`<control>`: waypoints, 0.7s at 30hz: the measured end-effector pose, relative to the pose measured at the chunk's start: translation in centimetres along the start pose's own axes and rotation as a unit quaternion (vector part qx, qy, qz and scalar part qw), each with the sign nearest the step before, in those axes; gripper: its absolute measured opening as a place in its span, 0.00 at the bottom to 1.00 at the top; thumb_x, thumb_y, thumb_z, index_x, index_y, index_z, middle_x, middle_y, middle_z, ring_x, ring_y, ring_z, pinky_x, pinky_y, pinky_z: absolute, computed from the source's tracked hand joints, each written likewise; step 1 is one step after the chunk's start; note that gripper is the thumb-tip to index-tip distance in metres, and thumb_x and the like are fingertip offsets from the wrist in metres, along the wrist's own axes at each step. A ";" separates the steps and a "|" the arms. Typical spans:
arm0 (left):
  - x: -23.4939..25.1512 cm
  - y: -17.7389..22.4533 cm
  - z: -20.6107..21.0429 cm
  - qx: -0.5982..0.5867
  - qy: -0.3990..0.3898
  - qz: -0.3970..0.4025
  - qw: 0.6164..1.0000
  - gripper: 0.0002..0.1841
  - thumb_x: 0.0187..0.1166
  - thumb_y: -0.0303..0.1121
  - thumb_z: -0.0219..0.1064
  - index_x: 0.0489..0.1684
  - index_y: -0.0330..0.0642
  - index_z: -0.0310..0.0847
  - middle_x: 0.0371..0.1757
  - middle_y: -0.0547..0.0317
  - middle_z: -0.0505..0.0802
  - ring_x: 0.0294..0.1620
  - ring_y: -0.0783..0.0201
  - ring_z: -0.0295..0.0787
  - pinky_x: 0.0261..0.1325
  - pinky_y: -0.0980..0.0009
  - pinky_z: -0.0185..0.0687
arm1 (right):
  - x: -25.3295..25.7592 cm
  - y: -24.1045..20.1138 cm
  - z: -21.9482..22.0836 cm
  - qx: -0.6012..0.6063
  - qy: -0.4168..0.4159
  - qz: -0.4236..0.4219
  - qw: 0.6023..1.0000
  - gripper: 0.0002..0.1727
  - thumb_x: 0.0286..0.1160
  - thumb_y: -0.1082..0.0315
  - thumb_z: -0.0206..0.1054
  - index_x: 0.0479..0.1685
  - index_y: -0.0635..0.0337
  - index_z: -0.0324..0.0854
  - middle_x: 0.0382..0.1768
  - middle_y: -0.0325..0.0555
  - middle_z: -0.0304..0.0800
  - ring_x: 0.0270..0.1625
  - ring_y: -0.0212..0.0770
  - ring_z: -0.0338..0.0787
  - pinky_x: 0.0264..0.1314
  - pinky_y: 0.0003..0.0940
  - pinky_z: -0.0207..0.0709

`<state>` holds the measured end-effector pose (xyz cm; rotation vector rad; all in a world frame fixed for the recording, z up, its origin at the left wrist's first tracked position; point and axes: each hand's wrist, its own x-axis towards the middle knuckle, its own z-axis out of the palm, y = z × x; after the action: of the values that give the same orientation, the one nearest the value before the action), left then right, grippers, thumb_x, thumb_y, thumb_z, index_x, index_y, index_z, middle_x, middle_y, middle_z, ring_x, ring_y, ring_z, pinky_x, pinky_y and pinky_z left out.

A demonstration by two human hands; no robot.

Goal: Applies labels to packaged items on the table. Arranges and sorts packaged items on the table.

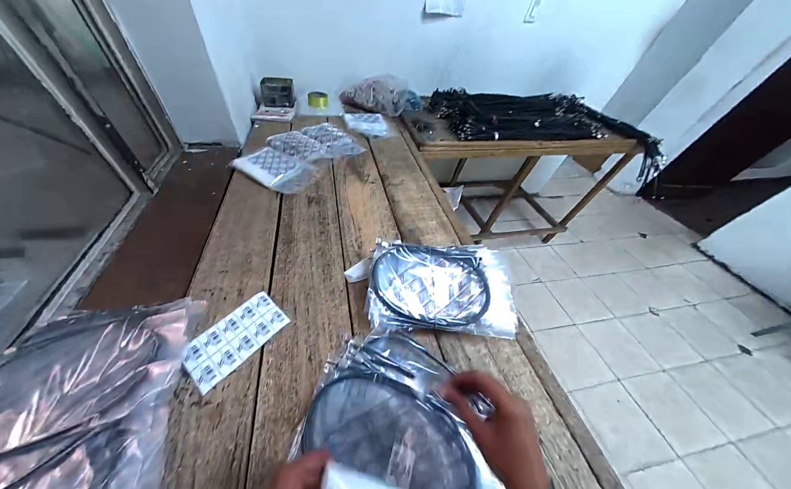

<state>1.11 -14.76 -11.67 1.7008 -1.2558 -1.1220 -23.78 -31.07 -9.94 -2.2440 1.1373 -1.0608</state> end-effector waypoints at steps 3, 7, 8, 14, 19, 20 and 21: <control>11.6 -0.3 -4.1 -0.231 0.159 -0.067 0.958 0.14 0.89 0.26 0.52 0.64 0.25 0.73 0.41 0.51 0.91 0.38 0.64 0.91 0.47 0.66 0.89 | 5.2 8.0 1.8 -0.165 0.018 -0.002 0.986 0.30 0.69 0.55 0.78 0.70 0.61 0.83 0.63 0.57 0.91 0.66 0.61 0.90 0.75 0.75 0.66; 20.4 1.9 -8.4 -0.332 0.144 -0.097 0.927 0.22 0.94 0.36 0.51 0.79 0.32 0.65 0.67 0.46 0.88 0.60 0.60 0.90 0.65 0.65 0.82 | 8.2 14.5 6.0 -0.230 -0.104 0.068 0.965 0.60 0.54 0.48 0.86 0.93 0.50 0.57 0.91 0.65 0.55 0.91 0.67 0.57 0.86 0.81 0.38; 20.1 2.0 -8.4 -0.272 0.132 -0.089 0.949 0.23 0.93 0.36 0.54 0.81 0.32 0.65 0.69 0.45 0.87 0.62 0.59 0.89 0.67 0.64 0.82 | 8.4 15.3 6.7 -0.234 -0.104 0.079 0.963 0.61 0.53 0.50 0.87 0.94 0.50 0.55 0.91 0.65 0.54 0.92 0.66 0.55 0.87 0.80 0.36; 12.8 -4.2 -7.2 -0.120 0.059 -0.056 0.989 0.24 0.81 0.31 0.68 0.74 0.33 0.73 0.57 0.47 0.93 0.54 0.56 0.95 0.60 0.60 0.92 | 10.1 15.0 7.8 -0.255 -0.110 0.117 0.953 0.62 0.54 0.52 0.87 0.95 0.43 0.52 0.92 0.63 0.52 0.93 0.63 0.55 0.88 0.78 0.36; 6.2 -6.3 -7.5 -0.062 0.034 -0.081 0.994 0.23 0.81 0.28 0.67 0.74 0.30 0.72 0.54 0.47 0.93 0.51 0.60 0.94 0.60 0.61 0.90 | 8.9 12.0 7.5 -0.205 -0.064 0.141 0.966 0.62 0.52 0.54 0.89 0.94 0.50 0.53 0.90 0.68 0.54 0.89 0.70 0.61 0.85 0.83 0.42; 4.9 -6.6 -7.8 -0.031 0.038 -0.076 0.996 0.23 0.82 0.28 0.67 0.73 0.29 0.73 0.55 0.45 0.93 0.52 0.59 0.94 0.60 0.61 0.89 | 7.7 11.1 7.0 -0.189 -0.050 0.127 0.972 0.60 0.54 0.53 0.87 0.93 0.53 0.56 0.88 0.68 0.58 0.87 0.70 0.65 0.84 0.83 0.45; 3.7 -7.0 -8.1 0.015 0.054 -0.063 0.996 0.22 0.82 0.28 0.67 0.72 0.28 0.74 0.56 0.44 0.92 0.54 0.58 0.93 0.62 0.59 0.87 | 6.1 9.9 6.6 -0.171 -0.037 0.108 0.979 0.56 0.57 0.51 0.85 0.90 0.58 0.60 0.87 0.67 0.63 0.86 0.69 0.67 0.84 0.81 0.47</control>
<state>11.52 -16.04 -15.96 1.8601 -1.1158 -1.0724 -21.30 -41.71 -17.69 -2.3178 1.5892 -0.7343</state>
